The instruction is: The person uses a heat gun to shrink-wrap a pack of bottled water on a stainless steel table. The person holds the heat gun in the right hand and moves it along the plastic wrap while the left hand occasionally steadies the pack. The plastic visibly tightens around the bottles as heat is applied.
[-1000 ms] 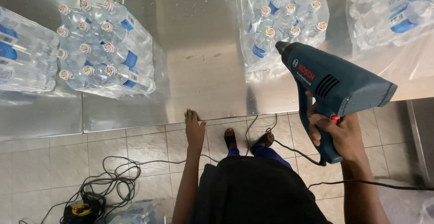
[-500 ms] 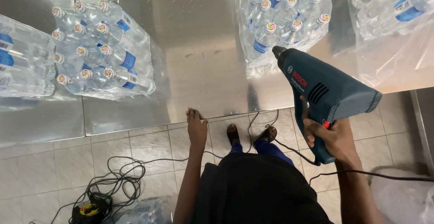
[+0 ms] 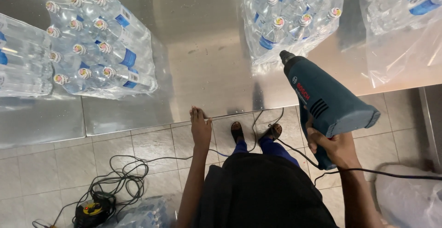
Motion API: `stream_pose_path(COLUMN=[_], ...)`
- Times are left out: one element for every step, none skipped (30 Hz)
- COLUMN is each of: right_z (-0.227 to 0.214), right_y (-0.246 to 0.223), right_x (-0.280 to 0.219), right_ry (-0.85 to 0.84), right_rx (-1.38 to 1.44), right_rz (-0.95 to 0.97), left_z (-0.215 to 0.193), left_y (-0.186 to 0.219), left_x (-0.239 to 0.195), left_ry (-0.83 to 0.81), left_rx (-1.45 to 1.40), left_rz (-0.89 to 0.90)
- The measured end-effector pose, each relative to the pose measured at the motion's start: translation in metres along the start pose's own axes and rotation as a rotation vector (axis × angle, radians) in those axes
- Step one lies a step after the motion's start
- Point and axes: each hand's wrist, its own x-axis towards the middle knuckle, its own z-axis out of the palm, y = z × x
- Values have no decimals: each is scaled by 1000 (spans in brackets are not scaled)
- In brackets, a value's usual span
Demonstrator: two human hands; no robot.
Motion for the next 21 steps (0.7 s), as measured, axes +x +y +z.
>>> stream_pose_path(right_z=[1,1,2,3,1,-1,-3,-2,-1,0,1,1,1,3,5,6,8,9,11,14,16], right_y=[2,4,6,9,20,31,43,44,46,48,48,48,48,48,48,48,48,48,49,49,50], right_x=[-1,-1,-2,-2,-3,-3,-3,-5,-8,-8,-8,-6,-4,-2,0,2,4,7,9,9,9], right_ry=[8,9,14,18,18,3,-13,-15,-21,-27,-29,-38,-46,-46,-52,-58,-60,-72,-84,-87,-95], right_rx=[-52,-52,-98,-143,-142,-168,-194,-194,-205,-214,-214,-230,-246,-245,-259,-274,-274,-289,-304,-303,-317], right_rz=[-66,-64,-31,3,6,5,5,12,26,35,37,47,56,54,63,73,71,81,91,96,112], left_z=[0,-2,-4,-6,-7,-9,-10,-8,-7,-6,-6,-6,-6,-4,-1,1,-1,-2,-3,-4,-5], left_y=[0,2,4,5,6,6,6,5,5,4,4,5,6,4,3,1,1,1,0,0,1], left_x=[0,0,0,-1,-2,-2,-2,-2,-2,1,-1,-1,-1,-1,-1,-1,1,0,0,-1,-1], left_ry=[-5,-7,-7,-7,-9,-11,-13,-18,-11,1,-1,1,3,5,10,16,18,-13,-44,-48,-34], left_rx=[-9,-8,-11,-13,-12,-12,-13,-12,3,17,18,15,12,12,-3,-19,-20,-9,1,3,-9], left_rz=[-6,-6,-5,-7,-8,-4,1,-4,-3,0,-3,-2,-1,-1,-2,-4,-6,-11,-17,-21,-20])
